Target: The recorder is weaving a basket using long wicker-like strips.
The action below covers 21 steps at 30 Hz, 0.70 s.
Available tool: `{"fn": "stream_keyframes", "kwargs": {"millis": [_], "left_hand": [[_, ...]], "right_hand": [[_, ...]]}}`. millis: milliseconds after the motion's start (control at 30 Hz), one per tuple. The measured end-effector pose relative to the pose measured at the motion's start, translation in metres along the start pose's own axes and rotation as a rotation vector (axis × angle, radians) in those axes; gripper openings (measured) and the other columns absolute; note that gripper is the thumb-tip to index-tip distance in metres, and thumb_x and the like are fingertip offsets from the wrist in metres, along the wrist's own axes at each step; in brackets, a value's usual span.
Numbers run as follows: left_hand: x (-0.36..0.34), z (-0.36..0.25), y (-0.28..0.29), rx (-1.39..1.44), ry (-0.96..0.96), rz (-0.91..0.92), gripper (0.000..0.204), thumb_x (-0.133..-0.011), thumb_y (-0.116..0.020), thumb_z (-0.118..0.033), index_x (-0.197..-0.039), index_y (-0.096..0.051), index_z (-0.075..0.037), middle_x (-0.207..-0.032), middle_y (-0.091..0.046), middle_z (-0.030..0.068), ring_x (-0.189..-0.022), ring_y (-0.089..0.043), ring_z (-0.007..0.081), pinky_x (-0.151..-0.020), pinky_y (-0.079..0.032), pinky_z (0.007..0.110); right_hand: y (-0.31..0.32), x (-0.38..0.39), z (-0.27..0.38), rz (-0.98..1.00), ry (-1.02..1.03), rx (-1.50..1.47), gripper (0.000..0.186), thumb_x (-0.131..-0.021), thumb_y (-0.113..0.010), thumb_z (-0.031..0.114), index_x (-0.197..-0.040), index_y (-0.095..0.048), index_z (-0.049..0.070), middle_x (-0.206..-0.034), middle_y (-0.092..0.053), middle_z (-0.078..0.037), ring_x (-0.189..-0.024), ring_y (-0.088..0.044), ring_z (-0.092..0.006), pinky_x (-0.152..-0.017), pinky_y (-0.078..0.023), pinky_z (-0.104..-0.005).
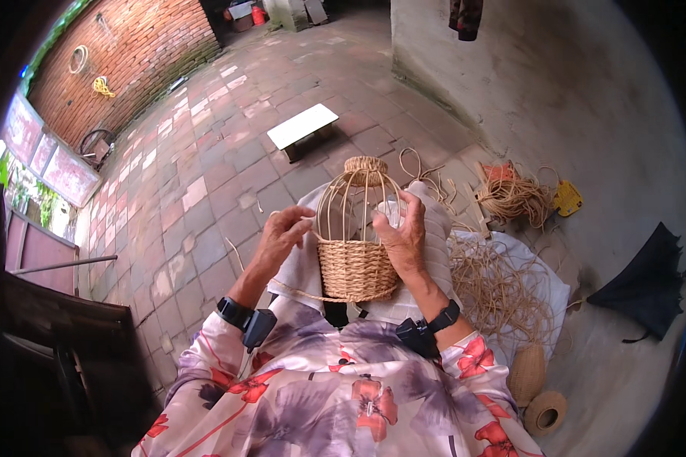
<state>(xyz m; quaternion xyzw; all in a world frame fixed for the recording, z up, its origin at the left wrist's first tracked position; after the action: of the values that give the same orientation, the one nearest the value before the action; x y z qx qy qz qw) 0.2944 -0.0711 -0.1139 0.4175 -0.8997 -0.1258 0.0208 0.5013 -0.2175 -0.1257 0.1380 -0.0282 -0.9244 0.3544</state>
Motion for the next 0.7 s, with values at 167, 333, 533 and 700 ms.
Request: {"fn": "stream_keyframes", "kwargs": {"millis": [167, 333, 533, 700], "left_hand": [[-0.014, -0.031, -0.019, -0.313, -0.262, 0.010, 0.025, -0.083, -0.067, -0.012, -0.107, -0.066, -0.008, -0.078, -0.065, 0.0088, -0.064, -0.062, 0.0188, -0.059, -0.049, 0.034], [-0.013, -0.032, -0.035, -0.679, -0.371, -0.109, 0.041, -0.080, -0.069, -0.010, -0.120, -0.059, -0.011, -0.076, -0.065, 0.0140, -0.064, -0.064, 0.0243, -0.058, -0.050, 0.038], [-0.002, -0.023, -0.026, 0.260, 0.079, -0.025, 0.047, -0.081, -0.069, -0.004, -0.125, -0.056, -0.012, -0.072, -0.062, 0.0031, -0.061, -0.060, 0.0127, -0.054, -0.048, 0.029], [0.020, -0.019, -0.013, 0.298, 0.074, -0.192, 0.033, -0.084, -0.065, -0.004, -0.116, -0.060, -0.004, -0.073, -0.061, 0.0007, -0.061, -0.056, 0.0092, -0.056, -0.048, 0.024]], "right_hand": [[0.000, -0.003, -0.007, 0.033, 0.013, 0.063, 0.067, -0.078, -0.073, 0.032, -0.130, -0.043, 0.001, -0.123, -0.047, -0.019, -0.109, -0.054, -0.0305, -0.092, -0.046, -0.0417], [0.000, -0.006, -0.009, 0.049, 0.047, 0.041, 0.065, -0.078, -0.073, 0.029, -0.128, -0.043, 0.001, -0.121, -0.048, -0.017, -0.108, -0.053, -0.0279, -0.092, -0.047, -0.0400], [0.007, -0.013, -0.005, 0.189, -0.207, -0.287, 0.059, -0.078, -0.071, 0.015, -0.128, -0.042, 0.006, -0.123, -0.047, -0.012, -0.103, -0.056, -0.0191, -0.080, -0.052, -0.0328], [0.007, -0.010, -0.002, 0.251, -0.223, -0.266, 0.060, -0.079, -0.065, 0.026, -0.130, -0.038, 0.010, -0.127, -0.046, -0.010, -0.109, -0.052, -0.0193, -0.075, -0.054, -0.0322]]}}
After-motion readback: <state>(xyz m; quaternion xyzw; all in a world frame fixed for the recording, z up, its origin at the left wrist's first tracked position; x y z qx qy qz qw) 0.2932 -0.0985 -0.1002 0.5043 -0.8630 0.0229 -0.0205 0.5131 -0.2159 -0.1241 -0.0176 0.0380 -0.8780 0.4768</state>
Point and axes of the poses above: each hand's wrist, its own x-axis away from the middle knuckle, its own y-axis out of the back of the hand, z = x × y, the point moved 6 cm from there along -x, towards the middle knuckle
